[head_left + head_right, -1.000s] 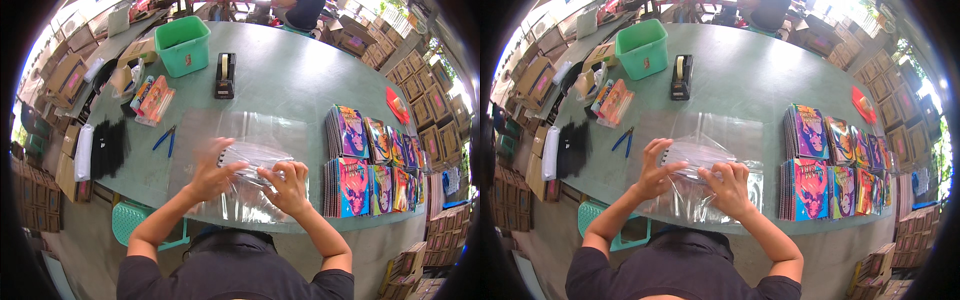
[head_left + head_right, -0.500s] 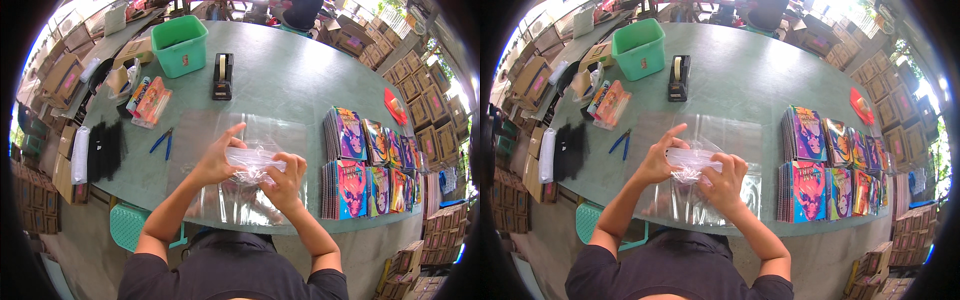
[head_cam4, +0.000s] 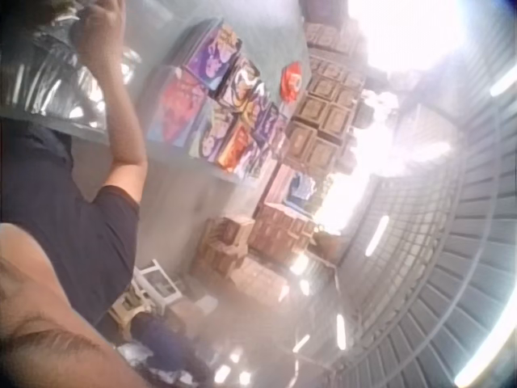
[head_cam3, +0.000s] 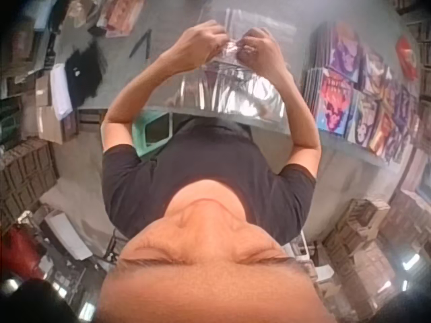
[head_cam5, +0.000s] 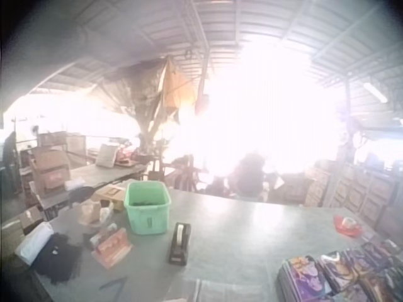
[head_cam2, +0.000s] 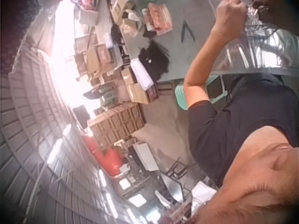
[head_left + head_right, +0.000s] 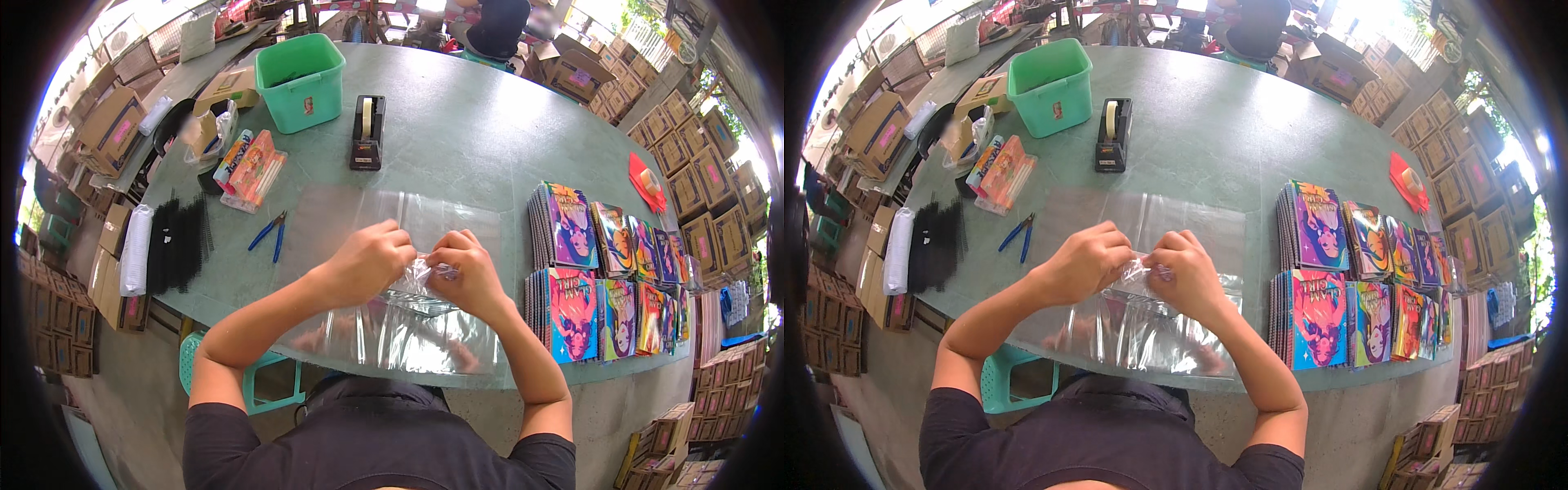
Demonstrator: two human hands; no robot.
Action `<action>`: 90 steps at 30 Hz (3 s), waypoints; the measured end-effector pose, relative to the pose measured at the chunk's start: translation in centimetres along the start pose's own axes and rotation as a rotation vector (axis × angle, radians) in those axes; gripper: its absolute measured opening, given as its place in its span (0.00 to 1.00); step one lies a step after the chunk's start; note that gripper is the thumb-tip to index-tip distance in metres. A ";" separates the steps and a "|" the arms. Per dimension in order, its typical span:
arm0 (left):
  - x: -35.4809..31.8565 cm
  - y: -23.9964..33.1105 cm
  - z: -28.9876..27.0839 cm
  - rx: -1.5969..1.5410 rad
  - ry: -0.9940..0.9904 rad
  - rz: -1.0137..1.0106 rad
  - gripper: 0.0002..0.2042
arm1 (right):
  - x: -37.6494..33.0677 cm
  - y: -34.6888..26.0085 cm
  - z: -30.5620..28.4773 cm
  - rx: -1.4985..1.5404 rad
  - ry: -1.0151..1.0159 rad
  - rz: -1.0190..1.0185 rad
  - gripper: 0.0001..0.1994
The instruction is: The person gathers several notebooks from the table, aligns them into a stack, inserts the stack into a large plastic sleeve, and seals the sleeve using tape from a dispenser.
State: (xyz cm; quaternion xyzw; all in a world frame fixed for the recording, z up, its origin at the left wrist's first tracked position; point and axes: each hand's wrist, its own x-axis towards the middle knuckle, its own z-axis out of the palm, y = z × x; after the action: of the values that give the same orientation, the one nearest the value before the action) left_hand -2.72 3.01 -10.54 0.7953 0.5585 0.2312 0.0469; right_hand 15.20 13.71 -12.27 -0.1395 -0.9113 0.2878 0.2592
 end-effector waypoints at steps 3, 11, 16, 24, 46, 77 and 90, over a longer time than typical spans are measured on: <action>-0.8 2.5 -1.0 -0.030 0.091 0.018 0.13 | -0.5 -1.1 0.8 -0.241 0.024 -0.101 0.06; -3.7 4.2 2.9 0.125 0.248 0.098 0.07 | -3.9 -5.6 -1.3 -0.493 -0.176 -0.074 0.17; -4.6 3.6 6.5 0.210 0.507 0.272 0.06 | -1.9 -4.8 -1.2 -0.175 -0.086 0.001 0.18; -3.1 2.4 2.7 -0.181 0.353 0.122 0.07 | -2.4 -1.8 0.1 -0.384 -0.351 -0.082 0.25; 4.4 -26.0 11.3 -0.608 0.569 -1.121 0.08 | -1.7 -2.1 0.2 -0.385 -0.312 -0.072 0.29; -15.6 11.4 14.3 -1.721 0.780 -0.984 0.34 | -20.2 -0.4 6.4 1.506 -0.029 1.157 0.22; 8.7 34.3 13.9 -0.414 0.237 0.162 0.40 | -31.3 7.7 -13.8 2.294 0.110 0.036 0.32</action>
State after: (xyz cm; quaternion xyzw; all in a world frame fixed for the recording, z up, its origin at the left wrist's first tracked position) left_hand 35.19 0.76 -8.77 0.7783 0.4352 0.4352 0.1241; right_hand 49.54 13.42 -19.46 0.1533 -0.0981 0.9458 0.2689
